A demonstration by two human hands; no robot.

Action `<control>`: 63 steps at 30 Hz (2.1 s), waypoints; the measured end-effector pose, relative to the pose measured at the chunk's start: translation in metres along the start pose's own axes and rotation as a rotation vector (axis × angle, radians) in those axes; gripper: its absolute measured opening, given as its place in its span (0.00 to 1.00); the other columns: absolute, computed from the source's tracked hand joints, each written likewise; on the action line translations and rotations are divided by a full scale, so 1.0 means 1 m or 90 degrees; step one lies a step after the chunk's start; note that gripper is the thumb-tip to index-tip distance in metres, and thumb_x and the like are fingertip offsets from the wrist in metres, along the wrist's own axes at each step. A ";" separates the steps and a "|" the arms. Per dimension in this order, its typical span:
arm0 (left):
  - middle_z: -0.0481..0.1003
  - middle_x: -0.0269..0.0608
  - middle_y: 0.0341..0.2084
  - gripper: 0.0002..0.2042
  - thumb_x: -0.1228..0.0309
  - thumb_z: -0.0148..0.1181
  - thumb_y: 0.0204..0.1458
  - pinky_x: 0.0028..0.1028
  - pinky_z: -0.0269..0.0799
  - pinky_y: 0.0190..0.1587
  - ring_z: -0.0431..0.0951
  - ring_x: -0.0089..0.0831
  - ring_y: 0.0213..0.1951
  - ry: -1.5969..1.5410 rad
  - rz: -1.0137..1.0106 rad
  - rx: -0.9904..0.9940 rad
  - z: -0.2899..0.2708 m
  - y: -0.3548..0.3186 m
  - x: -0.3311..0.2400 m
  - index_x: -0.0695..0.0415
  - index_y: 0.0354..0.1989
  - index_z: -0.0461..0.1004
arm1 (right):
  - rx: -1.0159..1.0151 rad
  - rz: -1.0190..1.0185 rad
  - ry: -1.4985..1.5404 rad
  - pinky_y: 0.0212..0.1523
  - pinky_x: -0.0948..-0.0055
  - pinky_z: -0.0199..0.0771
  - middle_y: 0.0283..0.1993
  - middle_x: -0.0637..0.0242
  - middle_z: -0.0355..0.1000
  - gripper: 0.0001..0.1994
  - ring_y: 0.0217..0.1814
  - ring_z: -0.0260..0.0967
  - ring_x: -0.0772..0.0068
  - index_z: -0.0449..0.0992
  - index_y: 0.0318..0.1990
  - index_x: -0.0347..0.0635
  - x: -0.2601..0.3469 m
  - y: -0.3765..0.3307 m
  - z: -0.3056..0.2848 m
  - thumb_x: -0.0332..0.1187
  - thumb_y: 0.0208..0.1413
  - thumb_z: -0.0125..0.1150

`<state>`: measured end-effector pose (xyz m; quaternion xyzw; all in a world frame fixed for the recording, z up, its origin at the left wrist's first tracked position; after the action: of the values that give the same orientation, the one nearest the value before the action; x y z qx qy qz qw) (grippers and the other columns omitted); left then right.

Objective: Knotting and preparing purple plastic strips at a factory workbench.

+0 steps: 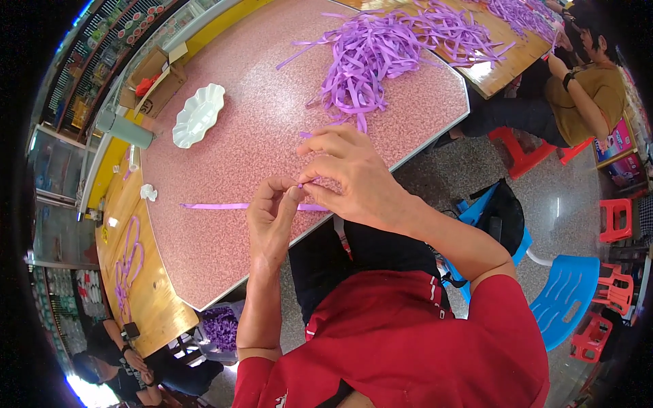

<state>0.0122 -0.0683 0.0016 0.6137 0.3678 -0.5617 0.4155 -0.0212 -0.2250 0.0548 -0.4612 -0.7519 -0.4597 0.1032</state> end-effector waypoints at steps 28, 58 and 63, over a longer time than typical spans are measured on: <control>0.74 0.44 0.37 0.12 0.78 0.63 0.52 0.34 0.70 0.48 0.75 0.39 0.44 0.277 0.256 -0.007 0.009 0.001 -0.037 0.62 0.44 0.72 | 0.064 0.196 0.215 0.29 0.75 0.64 0.30 0.68 0.71 0.05 0.29 0.65 0.78 0.79 0.37 0.37 -0.015 -0.006 0.005 0.27 0.54 0.65; 0.71 0.46 0.46 0.11 0.72 0.67 0.47 0.45 0.63 0.55 0.69 0.50 0.55 0.578 0.415 0.210 0.035 0.000 -0.016 0.58 0.37 0.74 | -0.020 0.209 0.425 0.32 0.83 0.68 0.36 0.70 0.73 0.05 0.32 0.68 0.85 0.78 0.40 0.34 -0.023 0.004 -0.020 0.28 0.62 0.60; 0.76 0.44 0.40 0.09 0.78 0.65 0.48 0.38 0.69 0.51 0.75 0.42 0.47 0.423 0.358 0.172 0.020 0.004 -0.011 0.60 0.38 0.75 | -0.117 0.253 0.333 0.37 0.83 0.70 0.41 0.68 0.74 0.07 0.38 0.70 0.84 0.78 0.44 0.34 -0.046 -0.004 -0.057 0.27 0.62 0.59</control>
<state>0.0070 -0.0880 0.0123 0.8854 0.2234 -0.2426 0.3275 -0.0145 -0.2979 0.0580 -0.4724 -0.5509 -0.5990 0.3383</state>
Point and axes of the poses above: each hand's wrist, its own y-axis towards the middle knuckle, its own z-axis out of the palm, x = y × z, the point moved 6 cm from there along y, towards the middle knuckle
